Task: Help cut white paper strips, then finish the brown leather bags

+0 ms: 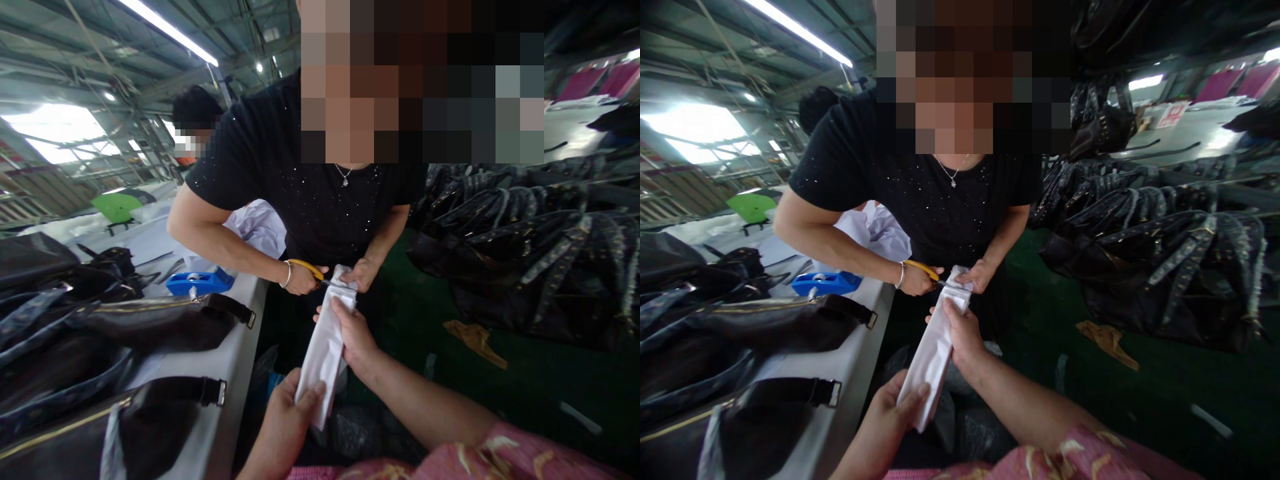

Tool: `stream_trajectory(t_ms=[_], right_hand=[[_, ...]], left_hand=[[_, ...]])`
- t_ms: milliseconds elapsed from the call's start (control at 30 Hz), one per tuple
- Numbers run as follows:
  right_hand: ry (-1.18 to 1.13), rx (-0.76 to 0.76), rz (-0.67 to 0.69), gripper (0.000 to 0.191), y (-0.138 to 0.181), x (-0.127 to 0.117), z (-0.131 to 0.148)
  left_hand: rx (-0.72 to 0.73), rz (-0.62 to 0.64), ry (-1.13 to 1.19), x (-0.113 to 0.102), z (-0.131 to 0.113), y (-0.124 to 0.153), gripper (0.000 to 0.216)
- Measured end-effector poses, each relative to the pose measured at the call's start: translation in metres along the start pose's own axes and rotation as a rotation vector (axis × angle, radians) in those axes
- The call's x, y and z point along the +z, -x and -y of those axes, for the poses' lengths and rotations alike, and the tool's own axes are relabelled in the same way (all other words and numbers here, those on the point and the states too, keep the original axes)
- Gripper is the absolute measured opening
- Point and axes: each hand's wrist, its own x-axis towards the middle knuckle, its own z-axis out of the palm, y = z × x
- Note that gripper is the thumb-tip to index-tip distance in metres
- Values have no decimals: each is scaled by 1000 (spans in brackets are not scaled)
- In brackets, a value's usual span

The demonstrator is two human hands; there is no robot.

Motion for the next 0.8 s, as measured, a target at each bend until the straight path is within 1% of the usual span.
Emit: stream_trajectory(t_ms=[300, 500, 633, 800], right_hand=[[-27, 24, -23, 48, 2, -2, 4], [-25, 22, 9, 48, 1, -2, 3], [-23, 16, -5, 45, 1, -1, 4], [-32, 15, 11, 48, 1, 1, 3]], left_hand=[[-10, -9, 3, 6, -7, 2, 40], [-27, -24, 9, 9, -9, 4, 42], [-6, -5, 19, 8, -6, 3, 40], [8, -18, -12, 8, -10, 5, 39]])
